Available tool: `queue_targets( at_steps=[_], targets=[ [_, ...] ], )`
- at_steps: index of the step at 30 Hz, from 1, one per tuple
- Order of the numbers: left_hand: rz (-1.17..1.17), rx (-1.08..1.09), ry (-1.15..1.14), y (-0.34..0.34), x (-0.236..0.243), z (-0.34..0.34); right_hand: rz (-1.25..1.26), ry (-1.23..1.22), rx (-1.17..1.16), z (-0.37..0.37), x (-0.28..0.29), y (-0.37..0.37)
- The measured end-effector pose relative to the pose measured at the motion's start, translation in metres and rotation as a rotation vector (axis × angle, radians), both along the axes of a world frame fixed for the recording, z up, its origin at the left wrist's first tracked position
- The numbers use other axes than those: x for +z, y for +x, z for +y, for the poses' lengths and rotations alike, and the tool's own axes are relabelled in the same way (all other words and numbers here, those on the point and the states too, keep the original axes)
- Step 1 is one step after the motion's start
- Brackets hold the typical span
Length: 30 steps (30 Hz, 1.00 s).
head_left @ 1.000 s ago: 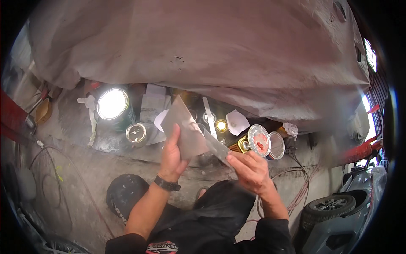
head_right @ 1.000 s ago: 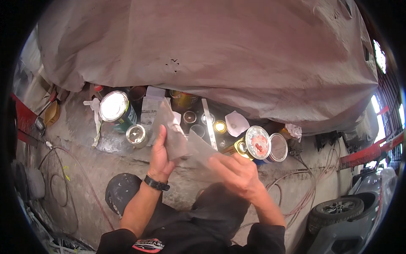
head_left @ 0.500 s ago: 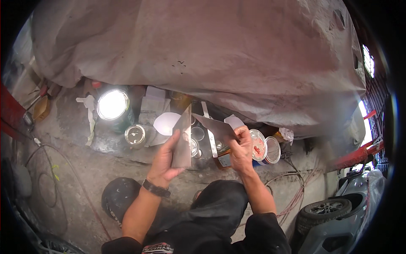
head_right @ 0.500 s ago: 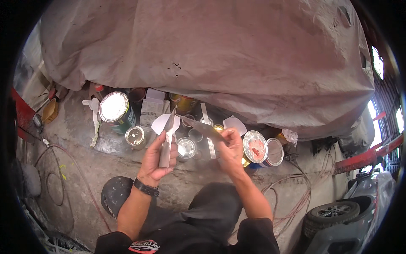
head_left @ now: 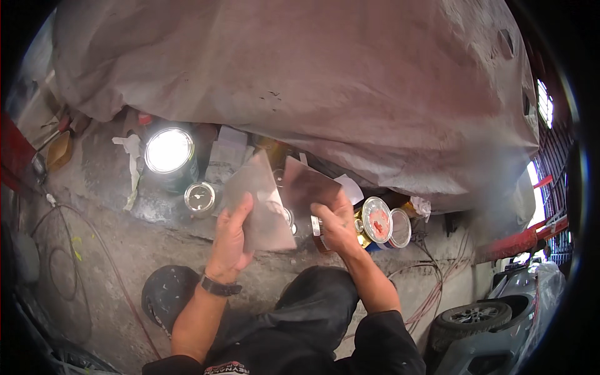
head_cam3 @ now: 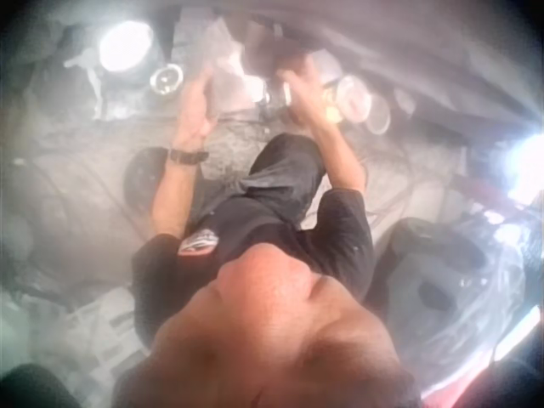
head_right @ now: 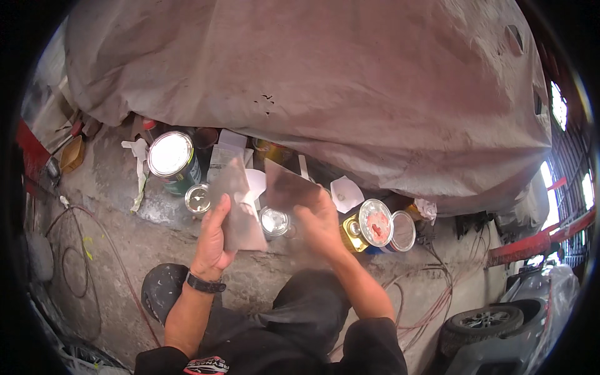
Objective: The person prepares and applies pink body filler to a car panel. They mix the filler on a spreader with a smaller tool, then use the spreader to apply and smooth the filler over a repair area on the white car fender.
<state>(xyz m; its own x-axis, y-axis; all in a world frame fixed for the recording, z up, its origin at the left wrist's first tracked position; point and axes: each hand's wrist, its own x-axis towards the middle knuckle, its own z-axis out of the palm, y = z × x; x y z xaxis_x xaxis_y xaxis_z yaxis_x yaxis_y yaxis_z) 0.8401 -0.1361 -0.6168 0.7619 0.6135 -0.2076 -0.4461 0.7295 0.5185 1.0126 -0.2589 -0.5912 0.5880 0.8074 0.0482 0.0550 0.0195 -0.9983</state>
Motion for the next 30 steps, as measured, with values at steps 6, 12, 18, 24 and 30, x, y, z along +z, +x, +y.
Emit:
queue_targets(
  at_steps=[6,12,18,24,30],
  targets=[
    [0.043,0.375,0.144,0.004,-0.01,0.0,-0.624,0.021,0.23,0.003,0.013,-0.028],
    [-0.097,0.32,0.036,-0.011,0.01,0.021,-1.145,-0.042,0.345,-0.007,-0.01,0.007],
    [0.047,-0.014,-0.053,-0.008,-0.004,0.015,-0.52,0.157,0.29,0.014,0.025,-0.01],
    [0.22,0.192,0.479,-0.018,0.003,0.015,-1.444,-0.054,0.196,0.018,0.066,-0.008],
    [0.388,0.271,0.651,-0.012,0.003,0.001,-1.578,-0.076,0.427,0.005,0.036,-0.02]
  ],
)
